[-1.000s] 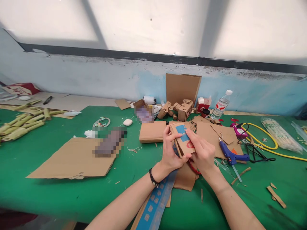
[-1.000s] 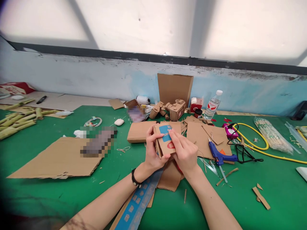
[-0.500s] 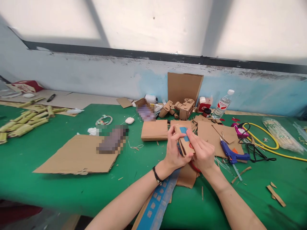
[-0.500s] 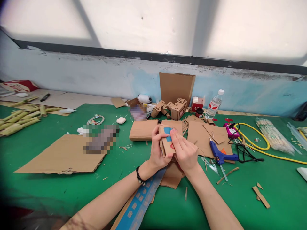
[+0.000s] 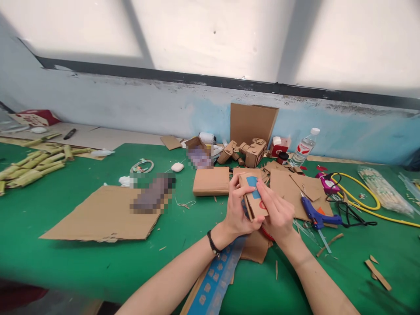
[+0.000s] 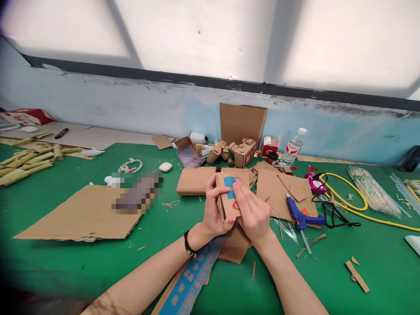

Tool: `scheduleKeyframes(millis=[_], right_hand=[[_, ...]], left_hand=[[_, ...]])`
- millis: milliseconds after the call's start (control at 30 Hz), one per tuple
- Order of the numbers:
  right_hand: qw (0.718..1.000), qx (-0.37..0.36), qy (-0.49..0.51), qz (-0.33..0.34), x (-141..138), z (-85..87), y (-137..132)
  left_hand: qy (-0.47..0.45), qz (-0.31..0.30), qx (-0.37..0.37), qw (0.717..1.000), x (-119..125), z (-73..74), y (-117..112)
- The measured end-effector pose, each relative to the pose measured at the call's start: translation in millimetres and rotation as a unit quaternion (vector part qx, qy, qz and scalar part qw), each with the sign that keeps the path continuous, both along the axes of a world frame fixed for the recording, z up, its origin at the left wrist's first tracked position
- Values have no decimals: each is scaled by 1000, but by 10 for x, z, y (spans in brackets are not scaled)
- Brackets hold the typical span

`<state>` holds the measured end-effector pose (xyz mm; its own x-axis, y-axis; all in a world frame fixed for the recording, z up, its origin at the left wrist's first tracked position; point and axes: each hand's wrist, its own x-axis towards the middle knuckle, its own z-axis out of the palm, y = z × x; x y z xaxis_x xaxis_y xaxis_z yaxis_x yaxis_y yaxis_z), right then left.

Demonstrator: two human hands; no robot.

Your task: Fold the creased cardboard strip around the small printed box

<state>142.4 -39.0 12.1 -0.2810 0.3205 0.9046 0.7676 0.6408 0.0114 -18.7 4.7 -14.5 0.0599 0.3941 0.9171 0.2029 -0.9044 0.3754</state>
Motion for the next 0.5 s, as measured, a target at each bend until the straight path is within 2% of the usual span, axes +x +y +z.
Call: scheduleKeyframes(millis=[233, 333, 500], right_hand=[[1000, -4, -13, -16, -18, 54, -62], [999, -9, -20, -26, -15, 65, -21], [1000, -14, -5, -5, 7, 22, 56]], left_hand=[[-9, 13, -15, 1000, 38, -41, -81], [-7, -3, -27, 1000, 17, -33, -36], [15, -18, -18, 1000, -71, 35, 90]])
